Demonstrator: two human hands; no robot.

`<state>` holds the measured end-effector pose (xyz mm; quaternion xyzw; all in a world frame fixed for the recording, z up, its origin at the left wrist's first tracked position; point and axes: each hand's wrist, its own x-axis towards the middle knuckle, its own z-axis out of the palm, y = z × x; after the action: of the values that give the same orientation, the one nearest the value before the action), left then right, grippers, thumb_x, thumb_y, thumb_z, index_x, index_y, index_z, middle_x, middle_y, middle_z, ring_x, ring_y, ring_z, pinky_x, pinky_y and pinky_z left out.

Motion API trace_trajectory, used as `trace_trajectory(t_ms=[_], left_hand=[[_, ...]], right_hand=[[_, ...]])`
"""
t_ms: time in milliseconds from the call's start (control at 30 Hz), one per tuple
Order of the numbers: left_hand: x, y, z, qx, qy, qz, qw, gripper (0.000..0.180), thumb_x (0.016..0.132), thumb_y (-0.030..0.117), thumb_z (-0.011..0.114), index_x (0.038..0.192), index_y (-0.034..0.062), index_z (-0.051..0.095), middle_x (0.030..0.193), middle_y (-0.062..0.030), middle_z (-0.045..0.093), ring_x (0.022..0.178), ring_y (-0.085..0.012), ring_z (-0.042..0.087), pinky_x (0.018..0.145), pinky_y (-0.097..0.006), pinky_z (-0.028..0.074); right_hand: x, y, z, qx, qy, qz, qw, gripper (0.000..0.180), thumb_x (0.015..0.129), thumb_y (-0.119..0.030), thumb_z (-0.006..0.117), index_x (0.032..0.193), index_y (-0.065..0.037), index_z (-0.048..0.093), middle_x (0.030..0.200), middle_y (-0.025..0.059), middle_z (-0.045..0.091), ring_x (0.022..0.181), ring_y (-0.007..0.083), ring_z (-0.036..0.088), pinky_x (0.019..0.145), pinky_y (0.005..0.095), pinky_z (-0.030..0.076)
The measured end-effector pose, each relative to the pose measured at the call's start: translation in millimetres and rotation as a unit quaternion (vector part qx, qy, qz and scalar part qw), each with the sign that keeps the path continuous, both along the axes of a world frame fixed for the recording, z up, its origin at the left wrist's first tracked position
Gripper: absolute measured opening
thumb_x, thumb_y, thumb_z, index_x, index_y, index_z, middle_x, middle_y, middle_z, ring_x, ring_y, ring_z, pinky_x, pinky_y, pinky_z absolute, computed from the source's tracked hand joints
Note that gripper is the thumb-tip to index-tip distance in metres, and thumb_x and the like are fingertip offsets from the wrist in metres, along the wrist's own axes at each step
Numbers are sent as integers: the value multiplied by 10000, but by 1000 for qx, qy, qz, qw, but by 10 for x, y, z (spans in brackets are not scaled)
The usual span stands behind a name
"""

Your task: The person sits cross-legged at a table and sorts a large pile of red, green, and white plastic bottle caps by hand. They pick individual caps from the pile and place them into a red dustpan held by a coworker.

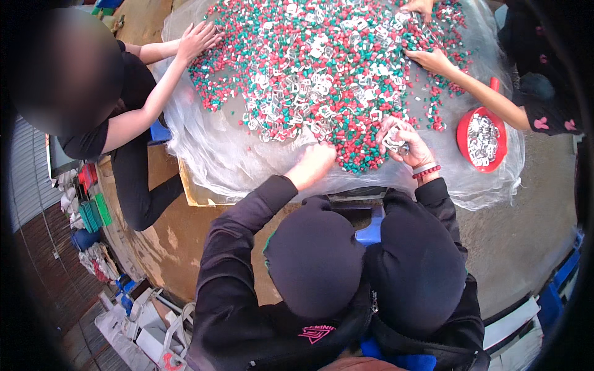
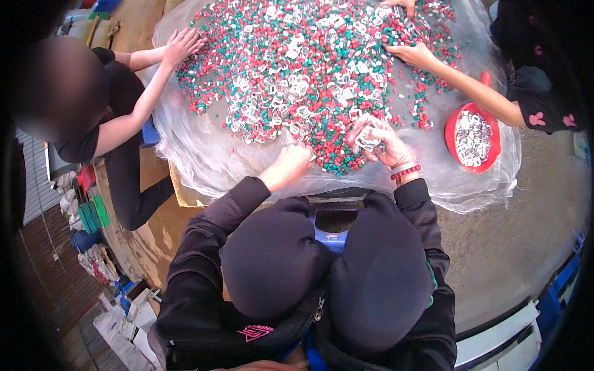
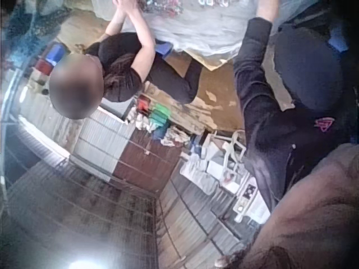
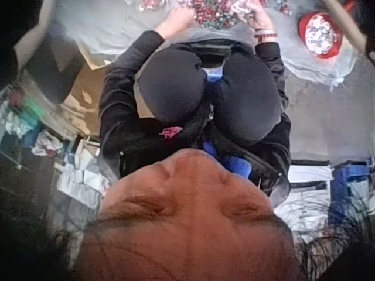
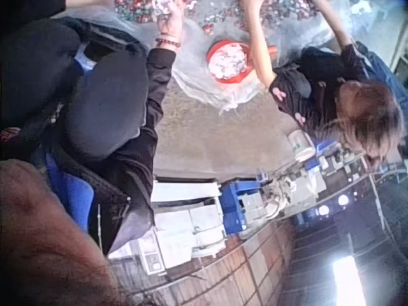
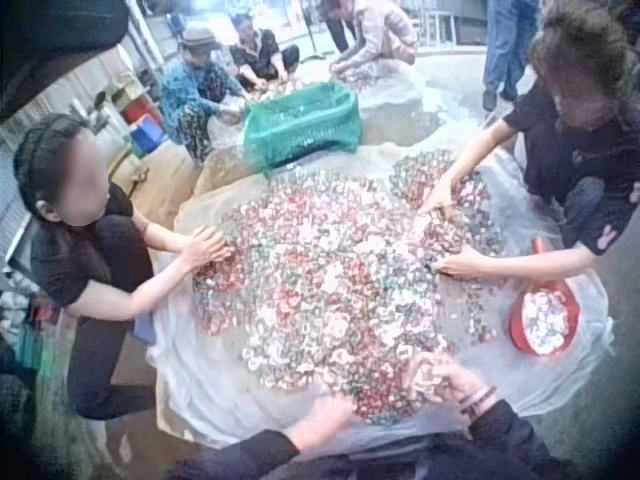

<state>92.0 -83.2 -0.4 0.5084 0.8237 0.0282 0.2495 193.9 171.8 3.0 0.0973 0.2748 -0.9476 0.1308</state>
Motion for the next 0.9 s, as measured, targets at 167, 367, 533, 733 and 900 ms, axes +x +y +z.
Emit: trace_trajectory(t_ms=[167, 367, 533, 733, 900], left_hand=[[18, -20, -259, 18, 59, -36, 997, 82, 739, 29, 562, 780, -29, 603, 775, -207, 630, 712, -340, 658, 608, -426, 530], [28, -36, -280, 59, 127, -104, 985, 76, 762, 89, 567, 725, 34, 606, 721, -142, 629, 710, -288, 652, 590, -417, 516], [131, 69, -373, 15, 120, -59, 991, 126, 782, 117, 580, 762, 26, 665, 766, -153, 655, 755, -304, 670, 621, -427, 540], [-181, 364, 119, 55, 17, 37, 998, 228, 807, 255, 638, 802, 27, 650, 715, -189, 644, 681, -363, 650, 616, -457, 524], [-316, 1182, 1150, 164, -123, -138, 969, 215, 745, 225, 668, 856, 41, 651, 688, -173, 615, 700, -317, 637, 675, -412, 493]], right_hand=[[269, 7, 161, -137, -38, -104, 984, 540, 947, -377, 476, 1268, 57, 459, 1180, 264, 557, 996, 380, 620, 655, 380, 595], [564, -127, 105, -338, 13, -267, 902, 695, 962, -525, 332, 1413, 3, 296, 1433, 286, 310, 1341, 445, 283, 1089, 586, 248], [604, 17, 50, -277, -20, -253, 927, 431, 933, -147, 493, 1322, 22, 416, 1241, 239, 527, 1080, 407, 576, 736, 381, 602], [663, 78, 230, -252, 85, -220, 939, 552, 882, -220, 467, 1352, 47, 357, 1381, 237, 410, 1282, 439, 383, 1077, 632, 248], [391, -160, 357, -319, 12, -146, 936, 643, 932, -521, 427, 1335, -20, 398, 1336, 200, 461, 1172, 425, 493, 1005, 692, 287]])
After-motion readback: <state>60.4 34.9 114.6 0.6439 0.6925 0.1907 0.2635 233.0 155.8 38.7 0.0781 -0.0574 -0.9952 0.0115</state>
